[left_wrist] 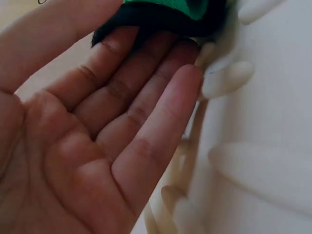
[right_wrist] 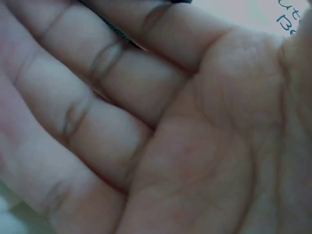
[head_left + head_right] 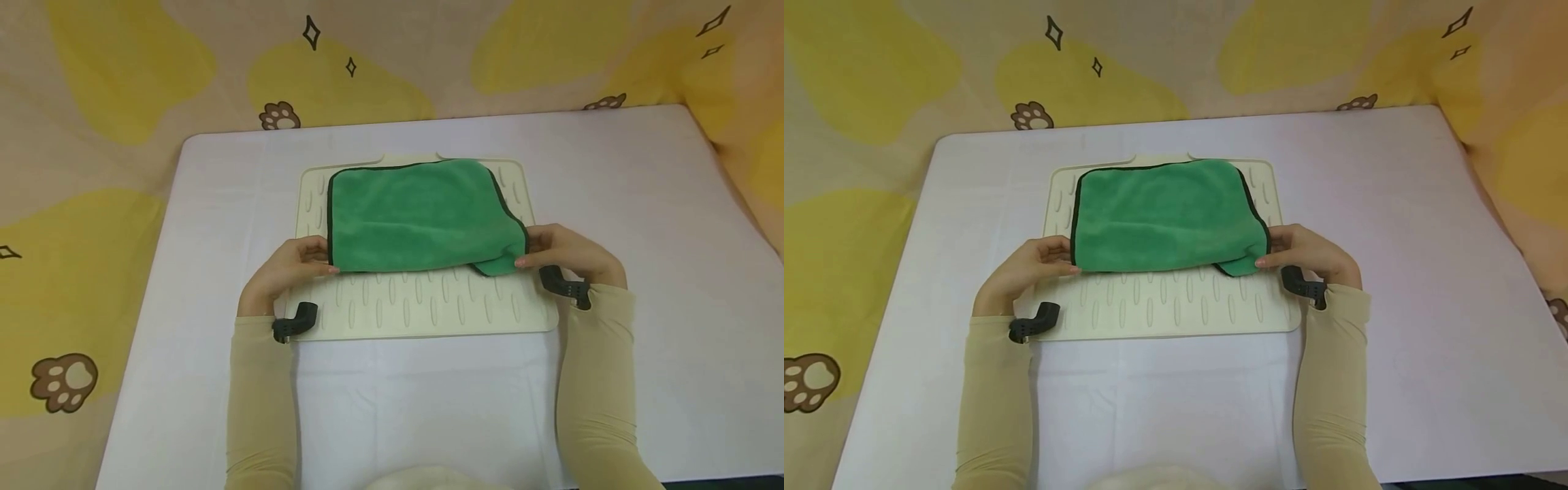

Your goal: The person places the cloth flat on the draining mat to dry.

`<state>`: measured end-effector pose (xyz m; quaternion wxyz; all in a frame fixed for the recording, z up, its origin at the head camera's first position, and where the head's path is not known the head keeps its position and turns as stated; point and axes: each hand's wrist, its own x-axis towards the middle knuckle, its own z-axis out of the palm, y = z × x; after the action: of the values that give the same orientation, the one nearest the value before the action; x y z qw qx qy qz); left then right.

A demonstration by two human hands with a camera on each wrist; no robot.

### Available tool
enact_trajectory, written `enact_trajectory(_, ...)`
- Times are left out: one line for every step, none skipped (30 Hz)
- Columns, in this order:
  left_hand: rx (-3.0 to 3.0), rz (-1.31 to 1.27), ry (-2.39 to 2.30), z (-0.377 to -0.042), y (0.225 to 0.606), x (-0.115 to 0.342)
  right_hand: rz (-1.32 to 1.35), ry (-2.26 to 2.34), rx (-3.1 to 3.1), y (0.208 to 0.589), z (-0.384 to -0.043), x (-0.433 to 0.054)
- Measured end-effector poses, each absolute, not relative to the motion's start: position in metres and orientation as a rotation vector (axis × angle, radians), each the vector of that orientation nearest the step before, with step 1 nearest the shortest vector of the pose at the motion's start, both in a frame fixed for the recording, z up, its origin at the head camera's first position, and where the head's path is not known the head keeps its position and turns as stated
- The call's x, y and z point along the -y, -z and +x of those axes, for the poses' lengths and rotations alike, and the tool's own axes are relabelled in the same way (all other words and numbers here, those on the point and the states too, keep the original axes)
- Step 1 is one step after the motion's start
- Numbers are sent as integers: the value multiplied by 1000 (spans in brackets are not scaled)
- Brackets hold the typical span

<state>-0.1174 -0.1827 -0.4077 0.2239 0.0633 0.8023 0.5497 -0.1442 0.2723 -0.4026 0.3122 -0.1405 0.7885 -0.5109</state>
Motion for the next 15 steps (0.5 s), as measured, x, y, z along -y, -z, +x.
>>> enact_trajectory(-2224,190,-1511,-118,408,182,-387,1336,-2076,403,-144,-272)
enact_trajectory(-2229,200,-1508,-118,408,182,-397,1326,-2080,403,-144,-272)
enact_trajectory(-2236,202,-1505,-118,408,182,-406,1319,-2089,403,-145,-272)
enact_trajectory(-2244,203,-1502,-118,408,182,-416,1314,-2097,404,-145,-271)
enact_trajectory(-2252,200,-1502,-118,408,181,-423,1313,-2106,404,-145,-271)
enact_trajectory(-2252,198,-1513,-118,408,182,-430,1312,-2113,404,-145,-271)
enact_trajectory(-2249,192,-1532,-118,408,182,-437,1314,-2117,404,-145,-271)
enact_trajectory(-2240,187,-1558,-118,407,183,-444,1319,-2120,404,-145,-271)
enact_trajectory(-2229,187,-1586,-118,407,184,-448,1325,-2120,404,-145,-271)
enact_trajectory(-2218,192,-1616,-117,406,185,-453,1331,-2117,404,-145,-271)
enact_trajectory(-2204,195,-1646,-117,406,186,-453,1336,-2115,404,-144,-271)
enact_trajectory(-2191,198,-1673,-117,406,187,-456,1340,-2110,404,-144,-271)
enact_trajectory(-2182,205,-1691,-116,406,189,-457,1343,-2104,403,-144,-271)
enact_trajectory(-2179,215,-1699,-116,405,190,-457,1343,-2098,403,-144,-271)
enact_trajectory(-2176,228,-1702,-116,405,190,-459,1338,-2094,403,-144,-271)
